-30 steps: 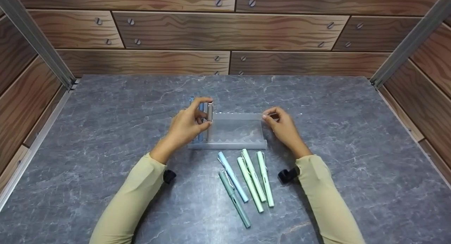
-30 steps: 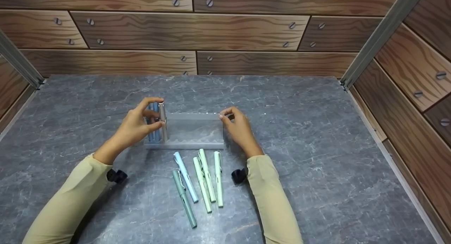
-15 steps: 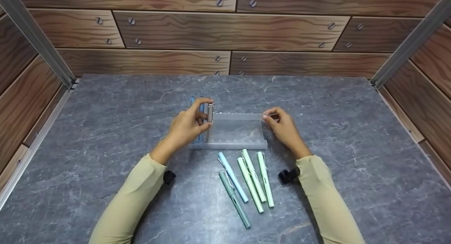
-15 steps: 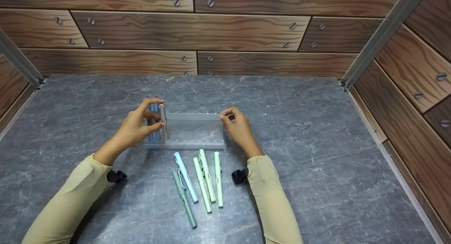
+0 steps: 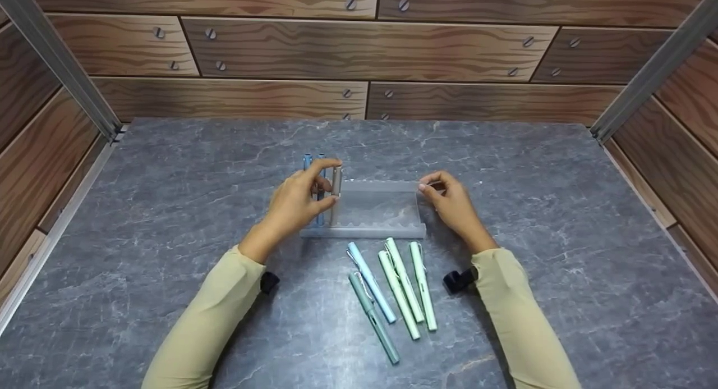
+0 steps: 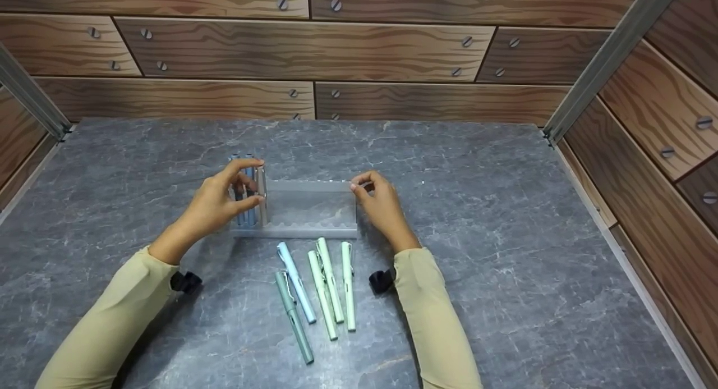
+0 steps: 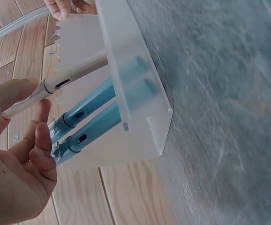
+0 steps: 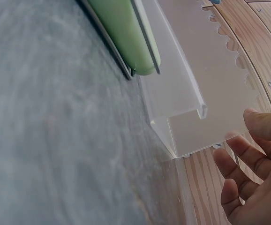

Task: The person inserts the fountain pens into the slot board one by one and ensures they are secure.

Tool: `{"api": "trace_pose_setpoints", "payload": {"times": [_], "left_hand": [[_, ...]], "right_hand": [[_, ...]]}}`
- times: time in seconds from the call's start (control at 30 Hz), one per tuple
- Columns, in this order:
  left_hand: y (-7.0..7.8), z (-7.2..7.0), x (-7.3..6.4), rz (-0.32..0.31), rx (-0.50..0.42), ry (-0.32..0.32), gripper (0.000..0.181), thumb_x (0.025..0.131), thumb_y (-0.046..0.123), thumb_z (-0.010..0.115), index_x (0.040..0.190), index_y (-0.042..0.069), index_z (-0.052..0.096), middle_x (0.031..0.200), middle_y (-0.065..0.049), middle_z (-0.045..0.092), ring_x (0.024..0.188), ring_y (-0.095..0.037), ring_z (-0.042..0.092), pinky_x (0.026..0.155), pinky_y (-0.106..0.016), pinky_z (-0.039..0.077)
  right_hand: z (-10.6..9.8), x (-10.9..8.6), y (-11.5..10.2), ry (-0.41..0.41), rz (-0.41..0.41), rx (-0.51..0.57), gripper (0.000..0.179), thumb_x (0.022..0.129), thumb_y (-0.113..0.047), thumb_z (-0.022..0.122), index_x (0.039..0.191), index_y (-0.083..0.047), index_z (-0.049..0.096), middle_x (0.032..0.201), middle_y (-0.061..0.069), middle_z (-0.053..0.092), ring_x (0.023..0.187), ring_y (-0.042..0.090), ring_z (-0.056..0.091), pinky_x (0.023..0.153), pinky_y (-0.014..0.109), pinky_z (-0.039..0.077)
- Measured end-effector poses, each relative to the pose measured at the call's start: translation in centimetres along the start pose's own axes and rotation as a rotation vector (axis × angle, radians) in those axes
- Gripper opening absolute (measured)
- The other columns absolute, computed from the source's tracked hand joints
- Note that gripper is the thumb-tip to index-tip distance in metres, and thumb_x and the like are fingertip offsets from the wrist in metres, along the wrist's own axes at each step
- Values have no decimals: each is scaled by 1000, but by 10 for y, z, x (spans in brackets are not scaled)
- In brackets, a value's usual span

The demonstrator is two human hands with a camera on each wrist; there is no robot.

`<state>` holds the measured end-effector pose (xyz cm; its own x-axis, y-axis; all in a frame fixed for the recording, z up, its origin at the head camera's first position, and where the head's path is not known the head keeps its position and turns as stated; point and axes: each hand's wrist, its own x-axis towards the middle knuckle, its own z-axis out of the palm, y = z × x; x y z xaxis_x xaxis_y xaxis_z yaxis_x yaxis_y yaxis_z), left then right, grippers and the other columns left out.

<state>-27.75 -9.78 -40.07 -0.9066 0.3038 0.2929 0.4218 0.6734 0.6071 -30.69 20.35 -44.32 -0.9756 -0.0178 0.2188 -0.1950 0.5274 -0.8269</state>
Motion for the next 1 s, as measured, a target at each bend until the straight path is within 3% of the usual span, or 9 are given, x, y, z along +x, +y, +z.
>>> {"api": "trace_pose_setpoints", "payload": {"times": [0.17,0.37,0.57,0.77,1.0], "left_hand": [[0,1,1,7,9,-15,57,86,21,73,136,30,47,85,2,68,67,-14,55,58,-27,38],[0,1,3,-20,9,-45,58,89,23,70,140,34,44,76,0,68,59,-12,57,52,-26,42],[-1,-1,6,-44,48,-53,62,88,30,70,142,38,42,65,1,66,49,-10,47,44,-24,32],[-4,-2,9,-56,62,-49,62,88,32,70,143,38,42,59,3,65,45,-9,46,41,-23,27],[-3,-2,12,-112,89,-70,64,87,34,71,143,42,40,56,3,63,45,-10,54,40,-24,29]], "right_hand": [[0,0,3,-1,0,7,18,93,-12,63,103,3,62,105,21,65,98,30,60,64,16,42],[0,1,3,-5,-6,18,17,92,-10,64,103,4,61,104,21,65,97,31,60,69,17,42],[0,1,1,-6,3,5,18,93,-12,63,103,3,61,105,20,65,98,29,60,73,19,41],[0,2,1,-5,6,11,18,93,-12,63,103,3,61,105,20,65,98,29,60,73,19,41],[1,2,3,3,3,32,17,91,-9,65,102,4,62,102,20,65,85,14,57,67,17,42]]}}
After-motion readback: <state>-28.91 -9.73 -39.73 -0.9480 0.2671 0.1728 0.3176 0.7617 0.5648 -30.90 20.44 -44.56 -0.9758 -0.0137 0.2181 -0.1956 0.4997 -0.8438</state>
